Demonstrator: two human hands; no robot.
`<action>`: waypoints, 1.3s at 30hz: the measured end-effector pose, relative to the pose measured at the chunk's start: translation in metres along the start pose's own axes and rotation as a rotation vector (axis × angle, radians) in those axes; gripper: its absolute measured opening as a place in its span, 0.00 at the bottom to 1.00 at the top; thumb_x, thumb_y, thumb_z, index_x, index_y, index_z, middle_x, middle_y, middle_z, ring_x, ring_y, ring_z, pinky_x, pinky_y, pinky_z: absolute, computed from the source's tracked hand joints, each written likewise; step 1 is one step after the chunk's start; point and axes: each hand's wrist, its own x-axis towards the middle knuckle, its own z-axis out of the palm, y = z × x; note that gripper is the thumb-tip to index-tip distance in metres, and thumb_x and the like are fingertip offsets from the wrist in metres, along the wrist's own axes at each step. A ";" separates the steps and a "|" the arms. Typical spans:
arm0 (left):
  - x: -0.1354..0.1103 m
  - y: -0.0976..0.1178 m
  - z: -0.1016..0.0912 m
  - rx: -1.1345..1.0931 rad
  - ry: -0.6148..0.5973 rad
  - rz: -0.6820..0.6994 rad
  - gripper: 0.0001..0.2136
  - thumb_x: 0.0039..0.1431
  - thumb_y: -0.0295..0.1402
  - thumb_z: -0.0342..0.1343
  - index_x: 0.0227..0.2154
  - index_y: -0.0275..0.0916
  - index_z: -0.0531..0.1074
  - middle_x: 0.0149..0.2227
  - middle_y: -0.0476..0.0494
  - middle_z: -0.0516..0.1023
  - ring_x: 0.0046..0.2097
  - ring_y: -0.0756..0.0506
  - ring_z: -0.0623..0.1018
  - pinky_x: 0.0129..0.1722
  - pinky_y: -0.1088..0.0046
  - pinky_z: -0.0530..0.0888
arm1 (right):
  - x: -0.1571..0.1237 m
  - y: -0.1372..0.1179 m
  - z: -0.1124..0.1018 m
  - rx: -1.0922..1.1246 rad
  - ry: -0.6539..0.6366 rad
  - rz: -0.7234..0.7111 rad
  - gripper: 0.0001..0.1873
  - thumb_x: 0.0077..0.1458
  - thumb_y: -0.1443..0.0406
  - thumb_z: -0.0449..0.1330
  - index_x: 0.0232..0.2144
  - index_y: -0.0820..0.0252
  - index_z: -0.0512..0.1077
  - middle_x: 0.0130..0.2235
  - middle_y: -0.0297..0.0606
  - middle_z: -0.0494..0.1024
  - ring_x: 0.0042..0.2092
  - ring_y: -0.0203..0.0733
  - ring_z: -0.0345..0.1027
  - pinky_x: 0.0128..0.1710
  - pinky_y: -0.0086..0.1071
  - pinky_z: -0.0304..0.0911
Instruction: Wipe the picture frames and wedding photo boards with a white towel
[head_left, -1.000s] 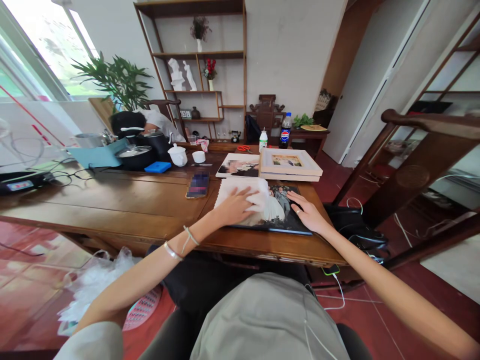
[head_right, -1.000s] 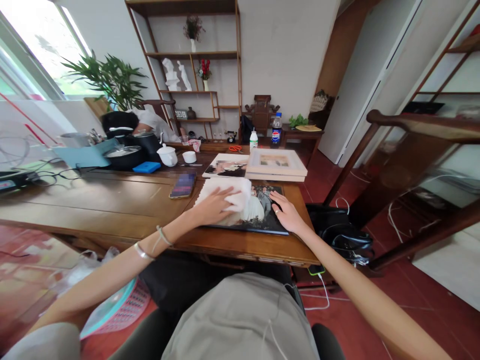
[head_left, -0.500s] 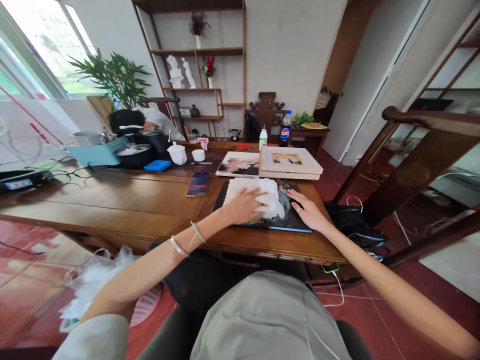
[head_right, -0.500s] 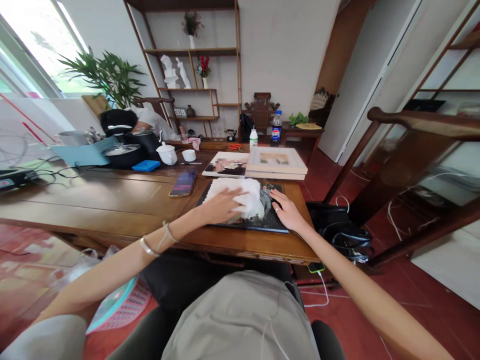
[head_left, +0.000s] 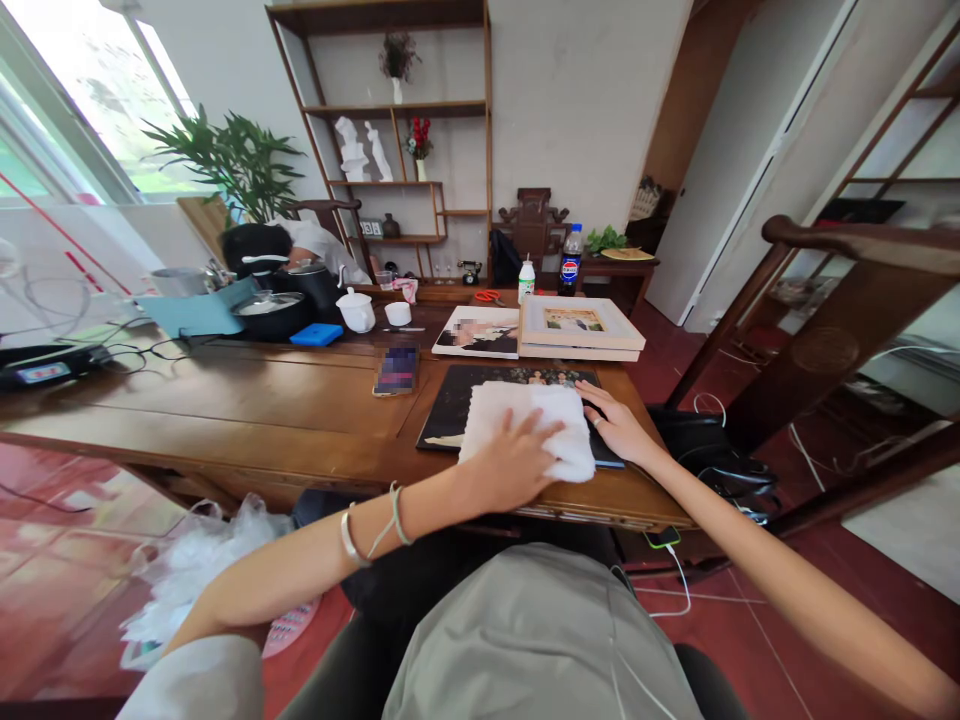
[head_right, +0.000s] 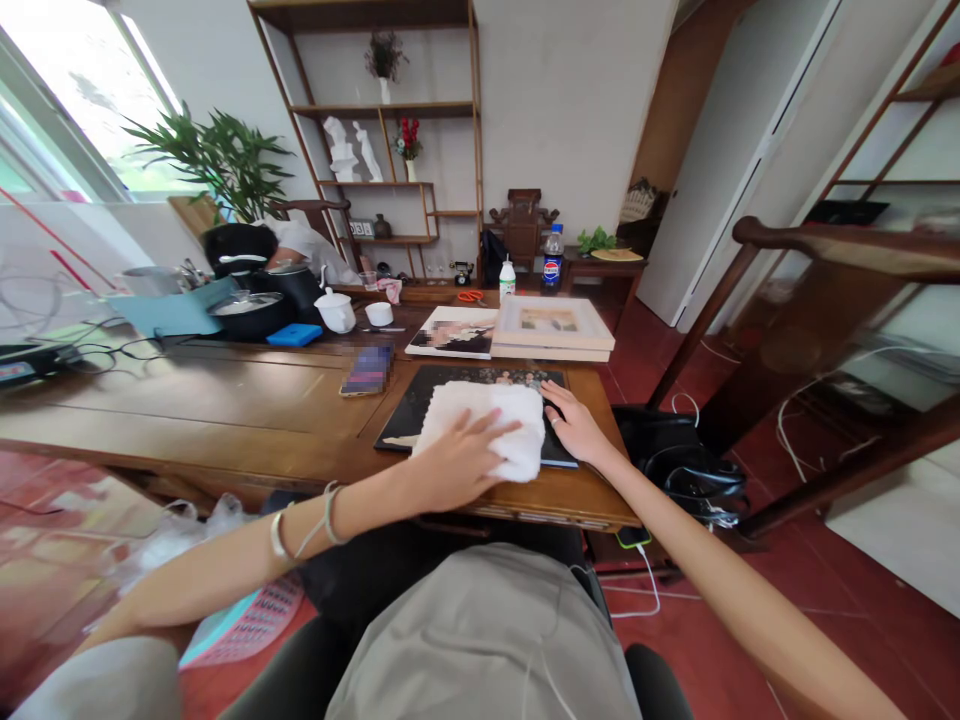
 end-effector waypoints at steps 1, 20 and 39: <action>-0.006 0.010 -0.002 0.006 0.017 0.005 0.14 0.64 0.40 0.46 0.44 0.44 0.75 0.64 0.45 0.57 0.63 0.34 0.57 0.56 0.45 0.61 | 0.000 0.000 0.000 0.001 -0.002 -0.001 0.21 0.57 0.65 0.50 0.53 0.53 0.69 0.59 0.38 0.66 0.62 0.46 0.54 0.63 0.49 0.47; 0.093 -0.037 0.024 -0.035 -0.079 -0.248 0.17 0.64 0.34 0.45 0.55 0.41 0.67 0.63 0.35 0.58 0.61 0.27 0.59 0.52 0.37 0.61 | 0.000 0.002 0.000 -0.005 0.010 0.015 0.22 0.56 0.64 0.51 0.52 0.54 0.70 0.59 0.38 0.66 0.62 0.48 0.55 0.62 0.50 0.48; 0.056 0.027 0.003 -0.019 -0.103 -0.266 0.15 0.60 0.30 0.48 0.48 0.37 0.73 0.60 0.32 0.62 0.59 0.22 0.61 0.49 0.34 0.62 | 0.001 0.005 -0.002 0.089 -0.009 -0.005 0.21 0.56 0.60 0.53 0.52 0.51 0.70 0.58 0.38 0.68 0.62 0.48 0.55 0.62 0.49 0.49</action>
